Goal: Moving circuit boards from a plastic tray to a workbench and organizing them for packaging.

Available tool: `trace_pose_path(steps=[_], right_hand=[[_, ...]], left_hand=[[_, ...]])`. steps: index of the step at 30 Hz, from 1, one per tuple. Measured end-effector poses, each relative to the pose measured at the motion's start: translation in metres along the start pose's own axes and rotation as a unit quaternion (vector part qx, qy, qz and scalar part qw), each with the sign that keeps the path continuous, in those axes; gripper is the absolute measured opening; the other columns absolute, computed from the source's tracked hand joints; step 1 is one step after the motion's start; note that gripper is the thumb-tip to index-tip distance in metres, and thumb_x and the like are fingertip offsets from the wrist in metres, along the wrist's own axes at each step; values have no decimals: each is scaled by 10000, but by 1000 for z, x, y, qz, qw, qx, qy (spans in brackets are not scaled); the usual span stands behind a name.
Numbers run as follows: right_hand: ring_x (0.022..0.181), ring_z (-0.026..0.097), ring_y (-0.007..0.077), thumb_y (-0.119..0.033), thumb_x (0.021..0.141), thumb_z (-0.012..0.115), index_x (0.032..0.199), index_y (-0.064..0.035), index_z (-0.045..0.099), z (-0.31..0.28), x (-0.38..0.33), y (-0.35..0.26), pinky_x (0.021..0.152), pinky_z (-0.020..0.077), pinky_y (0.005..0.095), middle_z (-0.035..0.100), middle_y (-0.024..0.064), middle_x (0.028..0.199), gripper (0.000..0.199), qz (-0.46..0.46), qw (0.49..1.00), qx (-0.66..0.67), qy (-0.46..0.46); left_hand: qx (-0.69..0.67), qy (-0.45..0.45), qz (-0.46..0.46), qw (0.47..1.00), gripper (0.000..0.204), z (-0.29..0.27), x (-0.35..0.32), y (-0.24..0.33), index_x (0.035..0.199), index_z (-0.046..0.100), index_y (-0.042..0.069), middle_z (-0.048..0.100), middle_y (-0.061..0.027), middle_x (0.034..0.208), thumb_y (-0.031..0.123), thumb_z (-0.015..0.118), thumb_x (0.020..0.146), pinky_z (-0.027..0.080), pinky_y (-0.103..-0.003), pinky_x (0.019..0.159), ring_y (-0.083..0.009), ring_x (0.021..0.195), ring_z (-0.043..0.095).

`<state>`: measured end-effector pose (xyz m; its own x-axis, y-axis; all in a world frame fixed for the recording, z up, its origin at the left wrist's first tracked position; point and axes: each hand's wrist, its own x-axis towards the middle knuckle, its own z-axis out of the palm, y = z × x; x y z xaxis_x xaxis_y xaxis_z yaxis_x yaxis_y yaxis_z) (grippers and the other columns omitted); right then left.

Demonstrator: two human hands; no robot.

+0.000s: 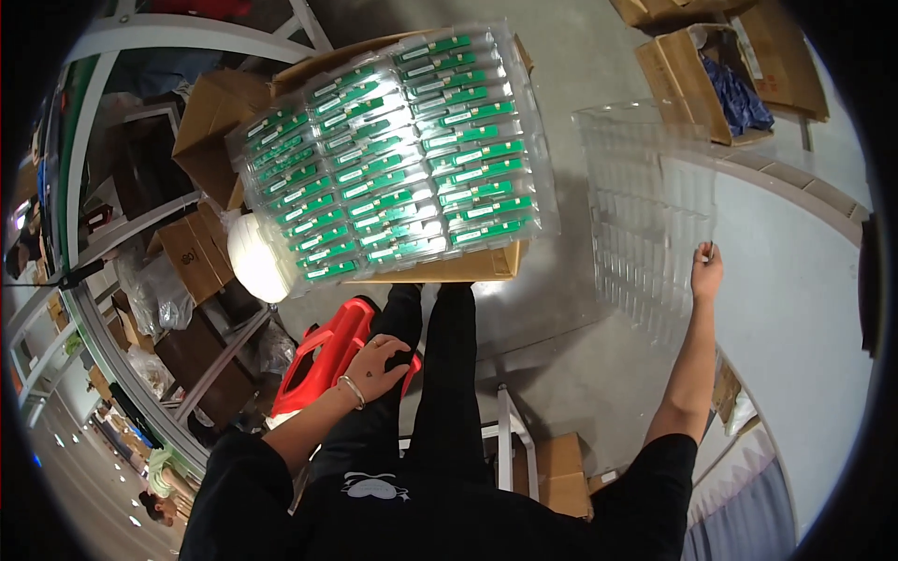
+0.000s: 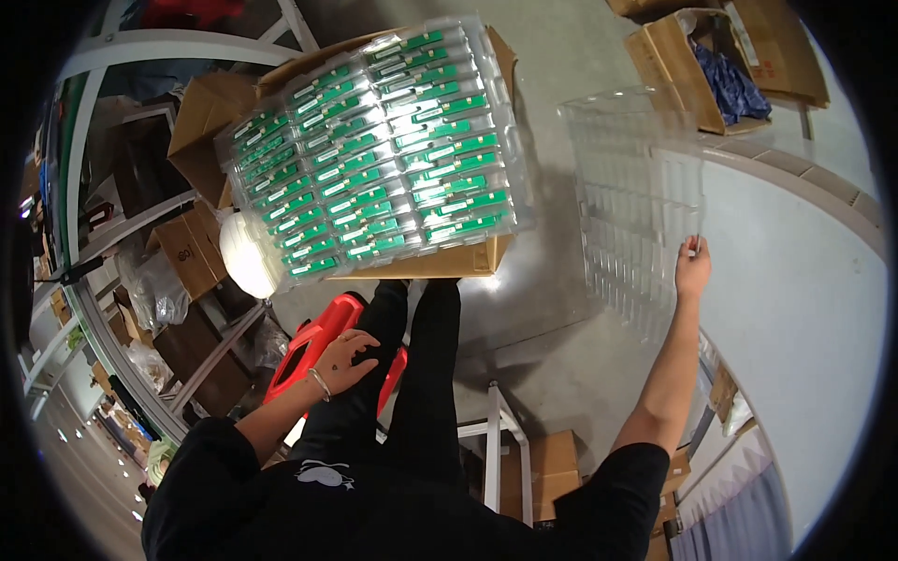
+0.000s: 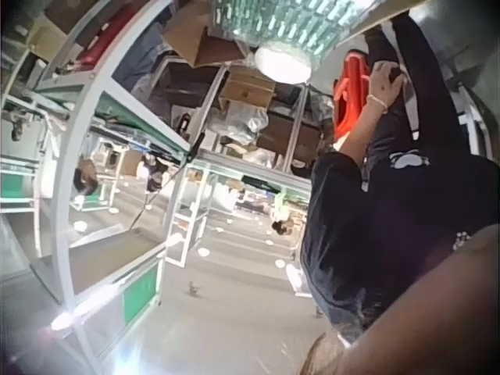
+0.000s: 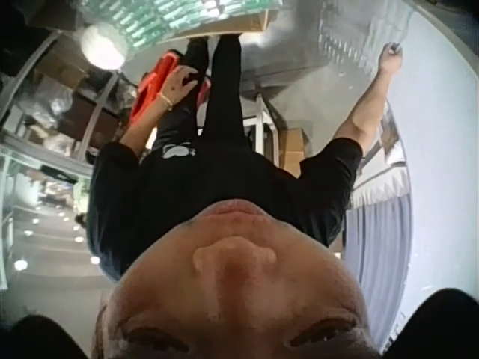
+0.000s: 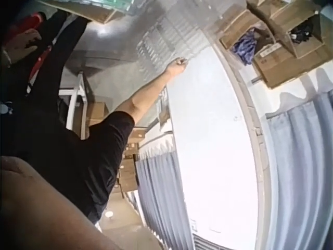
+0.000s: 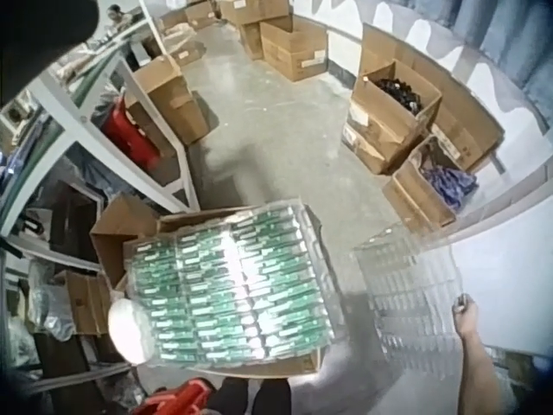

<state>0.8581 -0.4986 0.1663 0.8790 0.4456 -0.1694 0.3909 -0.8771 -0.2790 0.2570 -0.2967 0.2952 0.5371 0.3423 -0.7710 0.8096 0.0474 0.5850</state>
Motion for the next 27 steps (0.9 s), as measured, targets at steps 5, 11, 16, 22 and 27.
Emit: trace_pose_path(steps=[5,11,16,22,27], right_hand=[[841,600,284,-257,750,703,1071,-37,521,7,2,17,765,463,390,630,124,919,430,29,999,-31,10],[1008,566,316,-242,730,706,1097,-31,566,-3,-10,37,862,460,401,585,169,1073,446,74,972,-222,22],[911,600,327,-273,780,645,1078,-32,576,22,-14,45,801,486,412,620,167,1003,390,87,981,-142,-104],[835,627,182,-286,898,486,1193,-129,571,86,-121,-90,693,505,367,640,52,1050,345,187,840,276,-428],[1291,342,265,-251,959,424,1254,-39,497,65,-285,-249,1057,266,376,410,153,1353,370,-237,810,304,-443]], left_hand=[[16,38,11,999,302,7,14,-18,1023,595,62,580,-121,973,154,675,746,493,-341,733,-260,843,591],[-50,66,-22,996,271,19,22,-35,989,614,72,597,-95,861,121,695,735,496,-302,661,-217,752,603],[-22,71,-58,996,271,29,26,-47,993,615,68,607,-85,865,111,687,736,504,-302,674,-199,746,606],[-53,48,0,997,359,46,54,2,1057,601,47,612,-110,952,142,705,726,503,-308,711,-232,830,612],[-399,-64,-19,914,339,76,85,46,1092,557,64,606,-84,1004,129,663,776,469,-299,808,-186,963,591]])
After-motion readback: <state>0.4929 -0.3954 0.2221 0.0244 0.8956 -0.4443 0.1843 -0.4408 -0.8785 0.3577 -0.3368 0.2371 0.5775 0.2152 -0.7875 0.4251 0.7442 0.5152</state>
